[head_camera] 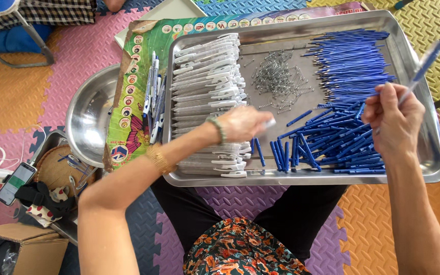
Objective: The person assembles ballpoint pens by inserting ink cartridges and springs into pen barrels and then attaching the pen caps by hand on a tray.
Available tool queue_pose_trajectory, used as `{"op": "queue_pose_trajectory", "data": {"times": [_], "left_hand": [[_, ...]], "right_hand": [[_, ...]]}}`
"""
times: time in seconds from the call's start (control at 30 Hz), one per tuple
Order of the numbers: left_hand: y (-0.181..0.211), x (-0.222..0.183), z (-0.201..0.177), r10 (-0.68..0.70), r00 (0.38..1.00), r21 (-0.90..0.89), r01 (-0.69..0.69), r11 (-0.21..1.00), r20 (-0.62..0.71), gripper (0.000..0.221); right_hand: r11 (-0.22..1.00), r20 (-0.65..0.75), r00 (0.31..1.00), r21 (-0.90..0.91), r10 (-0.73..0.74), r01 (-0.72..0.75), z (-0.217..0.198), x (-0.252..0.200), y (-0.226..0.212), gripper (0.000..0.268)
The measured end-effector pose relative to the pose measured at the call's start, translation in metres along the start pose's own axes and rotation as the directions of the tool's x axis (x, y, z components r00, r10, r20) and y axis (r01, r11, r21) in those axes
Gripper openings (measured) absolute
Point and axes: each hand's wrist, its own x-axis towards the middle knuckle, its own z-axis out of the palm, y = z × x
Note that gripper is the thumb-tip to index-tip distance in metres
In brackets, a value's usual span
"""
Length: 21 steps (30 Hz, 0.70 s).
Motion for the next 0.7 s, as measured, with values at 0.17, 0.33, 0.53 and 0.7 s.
{"op": "queue_pose_trajectory", "data": {"times": [0.17,0.33,0.53,0.7], "left_hand": [[-0.002,0.065,-0.026,-0.107,0.928,0.507,0.288,0.812,-0.357,0.014],[0.007,0.111,-0.021,0.051,0.879,0.352,0.136,0.926,-0.474,0.033],[-0.014,0.152,-0.016,0.127,0.854,0.443,0.13,0.887,-0.505,0.013],[-0.029,0.164,-0.027,0.067,0.871,0.475,0.2,0.857,-0.487,0.01]], "right_hand": [[0.988,0.004,0.998,-0.144,-0.061,0.061,0.015,0.032,0.013,0.01],[0.999,0.109,0.994,-0.025,-0.033,0.036,0.041,0.045,0.018,0.014],[0.986,0.026,1.0,-0.169,-0.002,0.006,0.003,0.065,0.004,0.01],[0.961,-0.032,0.999,-0.276,-0.017,0.007,-0.043,0.095,0.02,0.015]]}}
